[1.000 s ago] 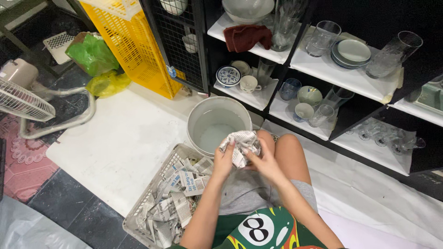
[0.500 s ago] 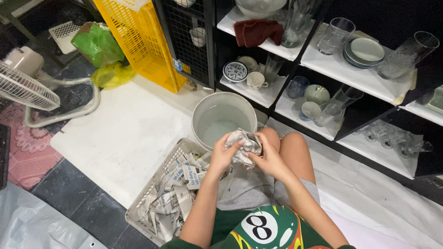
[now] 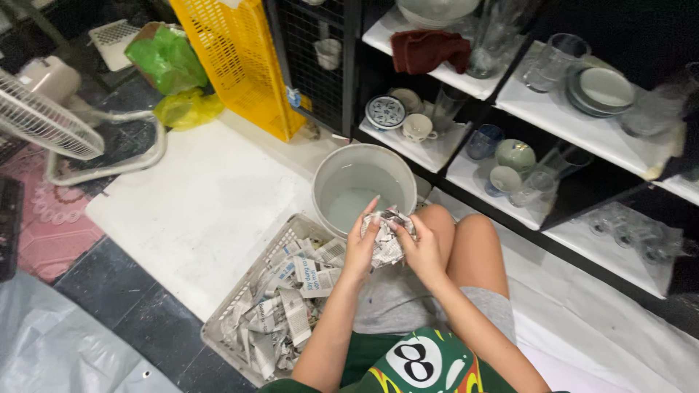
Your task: The person washes small ceramic bowls and cups in a bucket of water, then dries them with a cloth and wraps them in newspaper. The person handles each item one at a time, rinsing, drying, and wrapping before placing the wrapped items into a basket.
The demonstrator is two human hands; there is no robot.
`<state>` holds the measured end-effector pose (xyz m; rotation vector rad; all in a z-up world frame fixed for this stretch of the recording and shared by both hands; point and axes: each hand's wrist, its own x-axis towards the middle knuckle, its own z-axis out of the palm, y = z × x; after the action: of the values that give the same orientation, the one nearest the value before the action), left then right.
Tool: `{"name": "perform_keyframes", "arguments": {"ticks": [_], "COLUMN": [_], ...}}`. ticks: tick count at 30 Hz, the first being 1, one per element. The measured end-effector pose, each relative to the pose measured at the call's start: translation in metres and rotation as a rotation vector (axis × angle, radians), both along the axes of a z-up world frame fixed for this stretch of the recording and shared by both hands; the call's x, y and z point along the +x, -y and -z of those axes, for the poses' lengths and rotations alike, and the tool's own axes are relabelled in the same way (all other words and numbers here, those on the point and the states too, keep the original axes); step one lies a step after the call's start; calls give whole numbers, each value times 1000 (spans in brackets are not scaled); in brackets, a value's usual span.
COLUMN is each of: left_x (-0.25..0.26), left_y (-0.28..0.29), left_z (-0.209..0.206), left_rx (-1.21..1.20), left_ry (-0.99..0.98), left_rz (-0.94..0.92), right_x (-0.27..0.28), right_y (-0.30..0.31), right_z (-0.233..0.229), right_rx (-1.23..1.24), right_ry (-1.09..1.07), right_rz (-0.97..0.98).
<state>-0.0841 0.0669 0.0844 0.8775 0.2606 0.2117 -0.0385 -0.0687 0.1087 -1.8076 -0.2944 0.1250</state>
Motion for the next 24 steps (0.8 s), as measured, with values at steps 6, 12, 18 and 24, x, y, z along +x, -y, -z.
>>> {"name": "perform_keyframes", "arguments": {"ticks": [6, 12, 18, 24], "left_x": [-1, -10, -13, -13], "left_y": [-8, -1, 0, -43], "left_z": [11, 17, 66, 205], "left_rx": [103, 186, 258, 113], "left_ry": [-143, -67, -130, -245], "left_rz": [-370, -529, -542, -247], "right_x": [-3, -10, 10, 8], "right_y": [-34, -57, -54, -55], "right_z": [10, 40, 82, 87], "right_rx": [117, 324, -43, 222], "right_ry": [-27, -72, -189, -609], "right_rz": [12, -37, -69, -228]}}
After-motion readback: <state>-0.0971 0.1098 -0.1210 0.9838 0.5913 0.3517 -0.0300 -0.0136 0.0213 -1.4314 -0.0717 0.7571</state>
